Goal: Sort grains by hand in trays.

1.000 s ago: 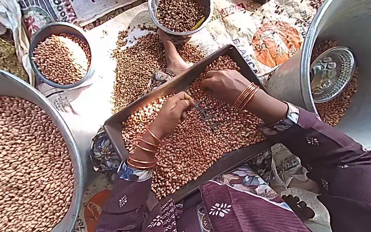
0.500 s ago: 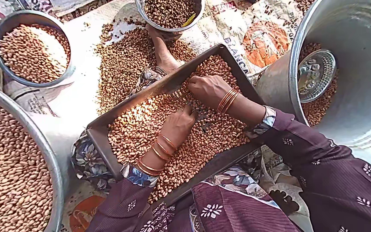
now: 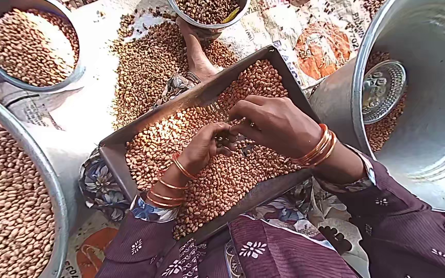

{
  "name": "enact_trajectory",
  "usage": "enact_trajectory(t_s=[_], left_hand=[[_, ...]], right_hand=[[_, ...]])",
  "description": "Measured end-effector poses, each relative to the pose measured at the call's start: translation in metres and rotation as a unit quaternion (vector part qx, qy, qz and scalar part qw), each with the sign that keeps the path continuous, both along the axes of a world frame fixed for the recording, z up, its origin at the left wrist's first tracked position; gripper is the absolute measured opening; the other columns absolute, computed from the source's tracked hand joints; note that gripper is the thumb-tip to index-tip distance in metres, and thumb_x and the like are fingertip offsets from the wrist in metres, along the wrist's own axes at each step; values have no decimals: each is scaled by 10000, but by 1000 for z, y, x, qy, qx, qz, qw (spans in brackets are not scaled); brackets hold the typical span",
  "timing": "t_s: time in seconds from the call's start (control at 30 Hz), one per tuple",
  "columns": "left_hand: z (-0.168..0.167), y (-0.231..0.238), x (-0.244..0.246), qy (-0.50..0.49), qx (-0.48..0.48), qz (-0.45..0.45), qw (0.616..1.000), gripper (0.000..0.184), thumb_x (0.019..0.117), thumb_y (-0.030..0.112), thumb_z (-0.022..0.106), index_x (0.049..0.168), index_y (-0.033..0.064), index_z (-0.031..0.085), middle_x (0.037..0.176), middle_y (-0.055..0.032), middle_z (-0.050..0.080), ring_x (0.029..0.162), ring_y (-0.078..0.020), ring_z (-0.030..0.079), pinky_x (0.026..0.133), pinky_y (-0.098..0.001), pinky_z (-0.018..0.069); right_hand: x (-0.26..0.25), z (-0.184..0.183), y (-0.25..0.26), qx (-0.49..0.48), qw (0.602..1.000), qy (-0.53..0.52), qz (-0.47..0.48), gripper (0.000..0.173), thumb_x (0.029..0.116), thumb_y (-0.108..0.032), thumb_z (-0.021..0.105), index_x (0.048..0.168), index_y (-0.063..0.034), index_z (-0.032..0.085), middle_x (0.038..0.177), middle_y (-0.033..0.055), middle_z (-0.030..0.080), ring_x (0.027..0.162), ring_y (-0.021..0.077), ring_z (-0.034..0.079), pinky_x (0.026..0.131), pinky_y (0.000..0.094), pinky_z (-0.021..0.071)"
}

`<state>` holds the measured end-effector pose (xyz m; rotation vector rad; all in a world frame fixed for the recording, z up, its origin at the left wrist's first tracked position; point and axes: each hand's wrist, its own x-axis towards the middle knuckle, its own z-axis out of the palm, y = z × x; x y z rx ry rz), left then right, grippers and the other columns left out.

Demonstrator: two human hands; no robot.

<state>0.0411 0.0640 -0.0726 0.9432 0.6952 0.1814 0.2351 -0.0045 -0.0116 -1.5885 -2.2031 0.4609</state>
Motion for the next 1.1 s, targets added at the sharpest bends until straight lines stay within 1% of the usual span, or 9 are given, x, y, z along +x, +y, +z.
enact_trajectory(t_s=[0.1, 0.17, 0.23, 0.3, 0.5, 0.8, 0.9, 1.0, 1.1], left_hand=[[7, 4, -18, 102, 294, -70, 948, 218, 1080, 177, 490, 1000, 108, 680, 678, 26, 551, 490, -32, 434, 448, -166, 345], [16, 11, -38, 197, 532, -74, 820, 149, 1028, 180, 601, 1022, 88, 719, 818, -20, 595, 639, -108, 538, 581, -266, 464], [21, 19, -60, 261, 648, -50, 714, 167, 1003, 145, 624, 1045, 11, 713, 865, -145, 579, 689, -270, 581, 608, -420, 507], [24, 27, -86, 295, 678, -30, 673, 181, 1002, 148, 623, 1091, 23, 720, 851, -146, 545, 669, -281, 544, 591, -422, 468], [20, 19, -132, 224, 674, -56, 701, 167, 960, 147, 652, 1048, 66, 769, 808, -81, 569, 641, -163, 522, 581, -287, 449], [-10, 1, -134, 209, 687, -61, 693, 191, 981, 195, 653, 1058, 60, 765, 844, -110, 623, 671, -217, 594, 599, -338, 517], [-6, 4, -133, 198, 597, 50, 776, 174, 948, 158, 611, 982, 44, 738, 793, -22, 544, 641, -60, 465, 574, -180, 386], [3, 10, -135, 122, 363, 145, 912, 269, 981, 146, 330, 982, 161, 598, 775, 72, 562, 565, 11, 507, 515, -127, 437], [6, 10, -130, 192, 409, 99, 887, 201, 1025, 109, 453, 1013, 105, 653, 740, 22, 555, 542, -30, 480, 503, -160, 406]], right_hand=[[13, 2, -14, -32, 998, -46, -22, 181, 1017, -203, 589, 1005, -60, 698, 867, 95, 673, 704, 247, 674, 586, 407, 533], [21, -2, -22, -65, 996, -51, -25, 173, 1015, -197, 592, 998, -54, 688, 866, 100, 688, 710, 263, 686, 606, 444, 549], [24, -5, -27, -99, 993, -58, -33, 150, 999, -191, 625, 1009, -61, 700, 867, 97, 696, 716, 276, 694, 615, 474, 557], [24, -8, -30, -122, 990, -66, -36, 125, 985, -193, 658, 1000, -78, 704, 848, 77, 685, 693, 268, 685, 593, 481, 551], [14, -14, -27, -135, 989, -53, -11, 133, 986, -213, 658, 990, -89, 707, 837, 66, 693, 668, 255, 682, 585, 483, 548], [6, -8, -21, -125, 989, -78, 1, 183, 1002, -264, 630, 992, -96, 700, 820, 65, 673, 653, 259, 669, 553, 476, 527], [12, -4, -25, -122, 989, -84, -14, 184, 1002, -245, 630, 999, -73, 695, 825, 91, 673, 666, 295, 676, 558, 506, 531], [17, -3, -29, -125, 988, -89, -29, 169, 989, -224, 648, 1015, -65, 699, 825, 100, 674, 680, 308, 676, 577, 518, 530], [18, -5, -31, -137, 985, -96, -34, 153, 993, -218, 656, 1001, -70, 695, 817, 94, 667, 667, 301, 671, 568, 515, 528]])
